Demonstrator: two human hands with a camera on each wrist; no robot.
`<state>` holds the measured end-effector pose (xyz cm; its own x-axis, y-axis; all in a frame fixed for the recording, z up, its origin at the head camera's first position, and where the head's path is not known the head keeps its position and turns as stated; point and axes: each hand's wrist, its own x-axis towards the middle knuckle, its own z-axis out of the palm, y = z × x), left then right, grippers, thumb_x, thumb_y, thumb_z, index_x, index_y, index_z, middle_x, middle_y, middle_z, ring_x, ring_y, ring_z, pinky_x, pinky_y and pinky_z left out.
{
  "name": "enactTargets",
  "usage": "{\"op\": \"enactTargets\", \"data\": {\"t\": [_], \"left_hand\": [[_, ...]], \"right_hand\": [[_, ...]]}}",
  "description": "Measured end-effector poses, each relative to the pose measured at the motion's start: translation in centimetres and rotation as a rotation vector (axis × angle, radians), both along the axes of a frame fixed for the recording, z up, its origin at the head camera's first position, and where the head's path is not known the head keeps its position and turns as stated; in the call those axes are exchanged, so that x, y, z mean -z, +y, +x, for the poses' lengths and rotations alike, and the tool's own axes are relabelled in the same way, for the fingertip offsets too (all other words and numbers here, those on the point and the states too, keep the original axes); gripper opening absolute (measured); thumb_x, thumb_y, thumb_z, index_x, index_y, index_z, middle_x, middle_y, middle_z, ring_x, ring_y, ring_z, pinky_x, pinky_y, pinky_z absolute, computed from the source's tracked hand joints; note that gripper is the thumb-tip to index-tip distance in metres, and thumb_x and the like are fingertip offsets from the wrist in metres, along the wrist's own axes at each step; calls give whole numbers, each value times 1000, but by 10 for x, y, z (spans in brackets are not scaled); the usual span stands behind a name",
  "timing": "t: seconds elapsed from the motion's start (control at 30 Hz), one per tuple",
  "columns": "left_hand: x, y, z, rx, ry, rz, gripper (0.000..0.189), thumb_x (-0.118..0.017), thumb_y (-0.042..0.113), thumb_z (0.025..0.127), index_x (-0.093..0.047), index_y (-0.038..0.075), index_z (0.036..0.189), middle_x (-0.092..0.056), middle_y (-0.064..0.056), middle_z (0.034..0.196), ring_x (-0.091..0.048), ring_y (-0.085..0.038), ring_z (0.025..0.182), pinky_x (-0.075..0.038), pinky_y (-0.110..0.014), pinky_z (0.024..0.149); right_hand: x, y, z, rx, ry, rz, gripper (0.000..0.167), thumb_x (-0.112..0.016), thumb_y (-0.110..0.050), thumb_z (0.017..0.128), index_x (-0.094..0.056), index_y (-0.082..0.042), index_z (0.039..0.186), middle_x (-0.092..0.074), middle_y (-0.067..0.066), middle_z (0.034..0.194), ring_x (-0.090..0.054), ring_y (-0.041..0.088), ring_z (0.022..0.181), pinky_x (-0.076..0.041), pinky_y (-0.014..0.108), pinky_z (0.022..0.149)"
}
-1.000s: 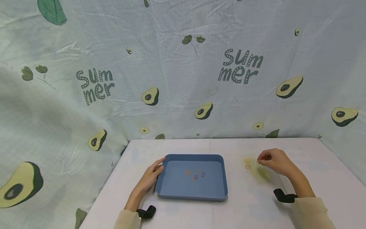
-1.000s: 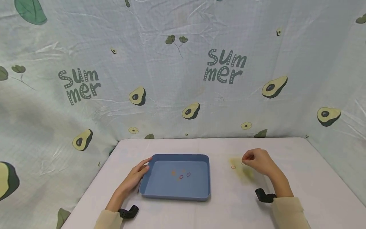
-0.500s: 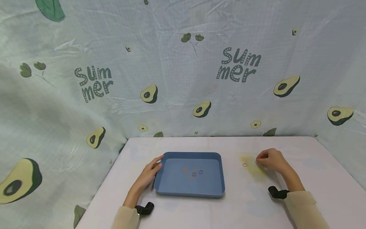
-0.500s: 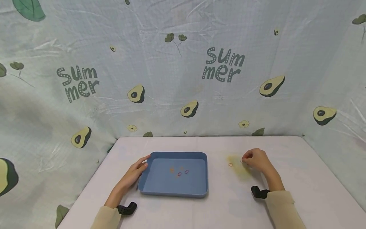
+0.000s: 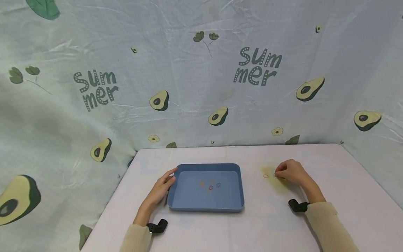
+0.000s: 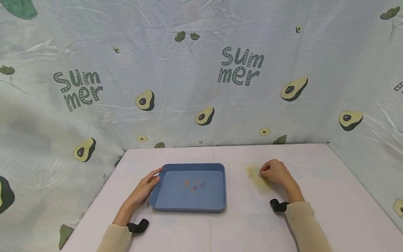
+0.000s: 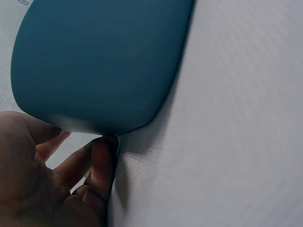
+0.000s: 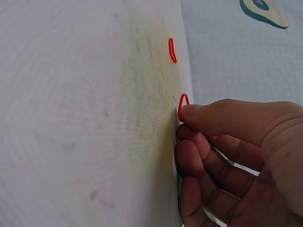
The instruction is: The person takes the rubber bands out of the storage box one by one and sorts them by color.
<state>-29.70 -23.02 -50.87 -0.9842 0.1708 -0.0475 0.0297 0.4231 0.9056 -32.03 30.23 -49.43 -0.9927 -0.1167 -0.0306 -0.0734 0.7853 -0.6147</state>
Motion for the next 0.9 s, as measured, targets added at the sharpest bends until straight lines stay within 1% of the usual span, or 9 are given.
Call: {"op": "enactTargets", "data": {"t": [0.13,0.2,0.4,0.5,0.73,0.9], "left_hand": [[-1,-2,-2,-20,-2,3,49,-48,29,111,-42,23,159,-43,-22,161,-44,-42,148,-37,-62,118],[-2,-3,-2,-16,5,-1,49,-48,28,111,-42,22,160,-43,-23,161,-44,-43,147,-38,-62,117],[-2,-1,-1,-7,-6,1,49,-48,28,111,-42,21,160,-45,-25,159,-46,-43,145,-40,-61,117],[-3,1,1,-14,-5,12,49,-48,28,111,-43,21,159,-46,-25,158,-47,-43,145,-39,-61,117],[-4,4,0,-13,8,7,49,-49,27,111,-43,17,159,-47,-25,157,-48,-43,144,-39,-61,117],[-5,4,1,-13,2,3,50,-49,28,111,-43,18,159,-46,-24,158,-48,-43,144,-39,-61,117]], "right_hand": [[-2,-4,-4,-10,7,7,14,-76,-17,89,-78,-3,90,-71,2,79,-57,14,70,-47,29,63],[-4,-5,-5,-15,8,12,13,-76,-16,88,-77,-3,89,-71,2,78,-56,14,69,-47,30,63],[-5,-3,-4,-11,-15,29,11,-77,-16,87,-77,-4,87,-70,0,76,-56,14,69,-46,30,62],[-5,-2,-4,-15,-23,25,11,-77,-16,87,-77,-5,88,-70,0,77,-56,15,70,-46,30,63],[-5,0,-3,-4,-61,12,14,-76,-17,89,-77,-4,90,-72,2,81,-58,16,73,-48,30,64],[-5,2,-3,-13,-51,6,15,-77,-18,89,-78,-3,91,-73,3,81,-59,14,72,-49,29,63]]}}
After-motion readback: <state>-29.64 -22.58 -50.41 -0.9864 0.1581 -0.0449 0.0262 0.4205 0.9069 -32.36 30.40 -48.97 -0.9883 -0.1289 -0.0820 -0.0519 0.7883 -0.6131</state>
